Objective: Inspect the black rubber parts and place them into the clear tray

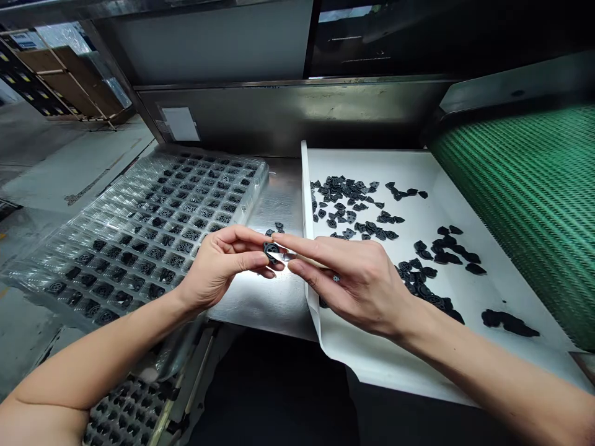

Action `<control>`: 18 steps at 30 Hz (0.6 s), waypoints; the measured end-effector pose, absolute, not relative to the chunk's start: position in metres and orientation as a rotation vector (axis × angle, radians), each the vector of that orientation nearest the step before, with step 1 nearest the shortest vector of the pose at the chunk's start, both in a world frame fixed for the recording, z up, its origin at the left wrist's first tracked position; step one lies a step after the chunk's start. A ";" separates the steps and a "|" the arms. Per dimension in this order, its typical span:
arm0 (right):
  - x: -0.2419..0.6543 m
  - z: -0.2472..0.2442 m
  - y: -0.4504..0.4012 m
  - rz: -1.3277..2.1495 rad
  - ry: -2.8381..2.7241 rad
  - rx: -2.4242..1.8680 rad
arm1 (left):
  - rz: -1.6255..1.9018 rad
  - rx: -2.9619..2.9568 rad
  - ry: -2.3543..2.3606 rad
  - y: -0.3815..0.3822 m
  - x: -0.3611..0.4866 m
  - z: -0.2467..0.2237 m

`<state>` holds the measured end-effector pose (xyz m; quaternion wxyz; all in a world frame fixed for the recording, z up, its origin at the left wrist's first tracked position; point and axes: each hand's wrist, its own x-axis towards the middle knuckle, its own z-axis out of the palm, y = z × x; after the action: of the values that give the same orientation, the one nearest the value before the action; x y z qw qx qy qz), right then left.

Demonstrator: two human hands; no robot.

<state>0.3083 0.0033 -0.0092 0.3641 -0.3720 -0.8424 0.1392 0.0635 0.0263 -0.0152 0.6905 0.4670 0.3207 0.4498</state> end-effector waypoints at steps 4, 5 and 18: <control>0.308 -0.008 0.003 0.376 -2.163 -0.939 | 0.999 1.057 0.723 0.027 0.062 -0.015; 0.308 -0.008 0.003 0.378 -2.162 -0.936 | 0.998 1.058 0.725 0.027 0.062 -0.015; 0.310 -0.007 0.004 0.357 -2.138 -0.932 | 0.955 1.061 0.684 0.028 0.060 -0.013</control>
<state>0.3095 0.0043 -0.0068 0.3811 -0.3654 -0.8377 0.1398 0.0599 0.0276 -0.0126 0.7029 0.4768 0.3074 0.4291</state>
